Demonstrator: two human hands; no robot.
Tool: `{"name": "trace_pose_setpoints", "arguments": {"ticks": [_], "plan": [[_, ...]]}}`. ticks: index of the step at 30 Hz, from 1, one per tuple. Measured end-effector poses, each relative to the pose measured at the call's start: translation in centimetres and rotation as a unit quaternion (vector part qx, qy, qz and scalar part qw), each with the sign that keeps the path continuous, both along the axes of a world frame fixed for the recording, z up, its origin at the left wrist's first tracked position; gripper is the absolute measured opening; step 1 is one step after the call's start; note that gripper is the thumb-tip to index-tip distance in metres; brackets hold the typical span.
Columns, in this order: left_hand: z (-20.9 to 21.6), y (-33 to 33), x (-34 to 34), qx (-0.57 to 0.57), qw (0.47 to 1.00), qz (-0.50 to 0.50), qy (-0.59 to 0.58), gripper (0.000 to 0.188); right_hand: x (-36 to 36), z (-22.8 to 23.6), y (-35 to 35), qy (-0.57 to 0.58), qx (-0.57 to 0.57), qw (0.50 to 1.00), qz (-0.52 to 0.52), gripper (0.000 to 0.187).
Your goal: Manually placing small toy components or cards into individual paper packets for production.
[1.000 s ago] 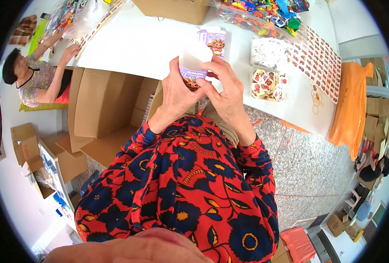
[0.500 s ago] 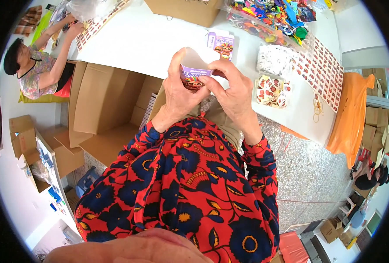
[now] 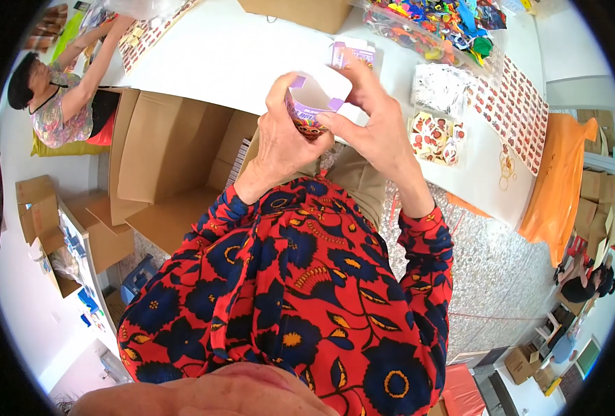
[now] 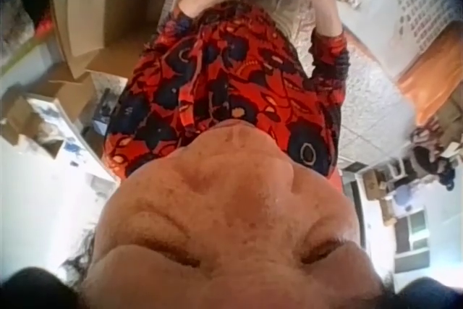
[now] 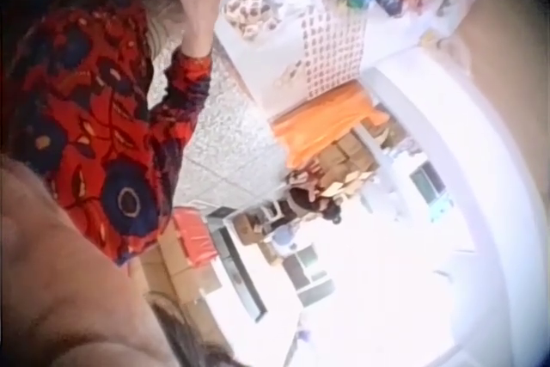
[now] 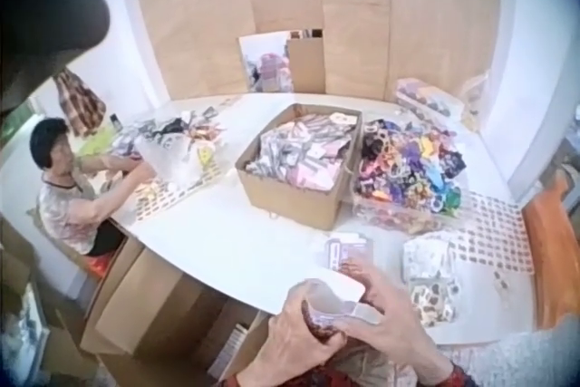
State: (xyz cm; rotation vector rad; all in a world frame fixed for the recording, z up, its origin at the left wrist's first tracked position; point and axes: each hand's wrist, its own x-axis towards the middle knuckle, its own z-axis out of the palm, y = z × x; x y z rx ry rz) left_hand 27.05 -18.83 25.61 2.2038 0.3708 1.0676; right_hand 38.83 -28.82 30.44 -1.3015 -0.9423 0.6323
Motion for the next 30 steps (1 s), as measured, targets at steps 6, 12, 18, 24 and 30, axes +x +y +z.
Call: {"name": "trace_pose_setpoints", "arguments": {"ticks": [6, 12, 18, 24, 30], "plan": [[1.2, -0.3, -0.5, -0.052, 0.994, 0.025, 0.088, 0.097, -0.8, -1.3, -0.1, -0.281, -0.025, 0.959, -0.002, 0.036], [0.6, -0.2, -1.2, -0.031, 0.989, 0.007, 0.141, 0.093, -0.5, -0.3, -0.7, -0.179, -0.047, 0.983, 0.017, 0.028], [0.3, -0.5, -0.9, -0.004, 0.991, 0.013, 0.131, 0.088, 0.3, -0.1, -0.8, -0.041, -0.079, 0.995, 0.054, 0.027], [0.6, -1.2, -0.5, 0.009, 0.993, 0.014, 0.118, 0.089, 0.1, -0.5, -0.9, -0.047, -0.131, 0.99, 0.006, 0.026], [0.0, -1.2, -0.6, -0.003, 0.994, 0.018, 0.111, 0.089, -0.6, -0.1, -1.0, -0.2, -0.125, 0.972, -0.017, 0.026]]}}
